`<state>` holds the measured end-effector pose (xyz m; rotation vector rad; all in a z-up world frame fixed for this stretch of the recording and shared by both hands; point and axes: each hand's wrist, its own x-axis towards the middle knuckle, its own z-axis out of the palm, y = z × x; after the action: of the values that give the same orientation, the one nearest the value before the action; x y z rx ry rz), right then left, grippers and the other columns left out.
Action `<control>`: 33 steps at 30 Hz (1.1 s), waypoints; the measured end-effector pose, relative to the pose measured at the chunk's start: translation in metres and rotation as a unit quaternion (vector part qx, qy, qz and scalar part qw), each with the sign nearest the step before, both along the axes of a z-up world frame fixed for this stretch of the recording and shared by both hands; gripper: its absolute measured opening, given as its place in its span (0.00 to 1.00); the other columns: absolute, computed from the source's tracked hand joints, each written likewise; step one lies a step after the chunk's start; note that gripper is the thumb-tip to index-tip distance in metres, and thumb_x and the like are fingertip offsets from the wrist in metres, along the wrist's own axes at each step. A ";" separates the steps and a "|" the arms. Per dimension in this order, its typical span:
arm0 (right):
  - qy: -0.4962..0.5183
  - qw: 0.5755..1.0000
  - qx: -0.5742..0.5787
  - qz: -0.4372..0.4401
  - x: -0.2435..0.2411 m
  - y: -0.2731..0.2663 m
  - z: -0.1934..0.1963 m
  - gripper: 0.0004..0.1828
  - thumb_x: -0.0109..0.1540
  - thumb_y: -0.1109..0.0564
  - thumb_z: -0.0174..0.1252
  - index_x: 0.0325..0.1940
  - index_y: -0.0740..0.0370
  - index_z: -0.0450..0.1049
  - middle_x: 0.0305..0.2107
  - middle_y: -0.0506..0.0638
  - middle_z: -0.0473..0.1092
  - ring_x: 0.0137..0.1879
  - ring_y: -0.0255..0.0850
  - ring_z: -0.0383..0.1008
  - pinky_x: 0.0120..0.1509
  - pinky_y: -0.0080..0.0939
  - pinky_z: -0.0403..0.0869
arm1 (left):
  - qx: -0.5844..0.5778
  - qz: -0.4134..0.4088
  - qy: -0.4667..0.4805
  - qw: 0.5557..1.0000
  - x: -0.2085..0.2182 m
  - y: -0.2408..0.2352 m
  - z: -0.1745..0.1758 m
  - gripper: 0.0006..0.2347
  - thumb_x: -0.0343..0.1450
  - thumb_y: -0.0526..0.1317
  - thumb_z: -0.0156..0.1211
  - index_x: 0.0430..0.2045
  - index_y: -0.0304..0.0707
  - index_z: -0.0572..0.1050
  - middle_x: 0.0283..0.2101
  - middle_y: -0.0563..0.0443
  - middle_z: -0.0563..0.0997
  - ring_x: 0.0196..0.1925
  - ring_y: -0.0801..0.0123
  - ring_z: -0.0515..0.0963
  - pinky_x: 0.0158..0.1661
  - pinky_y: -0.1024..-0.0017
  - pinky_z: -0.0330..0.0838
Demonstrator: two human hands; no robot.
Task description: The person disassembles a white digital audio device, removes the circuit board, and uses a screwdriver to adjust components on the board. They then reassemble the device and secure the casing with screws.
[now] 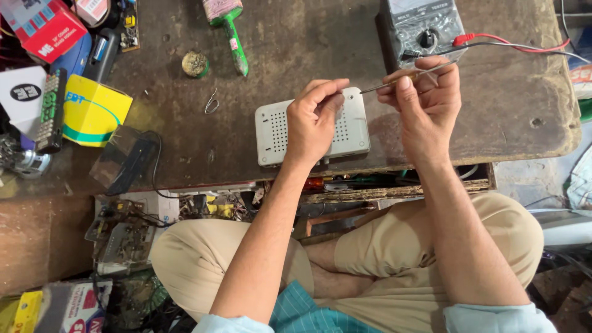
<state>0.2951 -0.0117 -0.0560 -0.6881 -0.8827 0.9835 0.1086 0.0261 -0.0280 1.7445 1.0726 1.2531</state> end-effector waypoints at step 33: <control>0.022 0.999 -0.003 -0.038 0.023 -0.002 0.011 0.09 0.76 0.64 0.55 0.59 0.63 0.65 0.45 0.55 0.76 0.47 0.38 0.79 0.55 0.39 0.81 | -0.126 -0.029 0.275 0.953 0.014 0.040 0.020 0.05 0.65 0.33 0.70 0.31 0.33 0.85 0.28 0.50 0.86 0.29 0.73 0.83 0.34 0.73 0.76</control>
<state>0.3177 -0.0136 -0.0449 -0.6974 -0.8104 0.9305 0.1230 0.0663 -0.0076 1.9504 1.4080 0.5609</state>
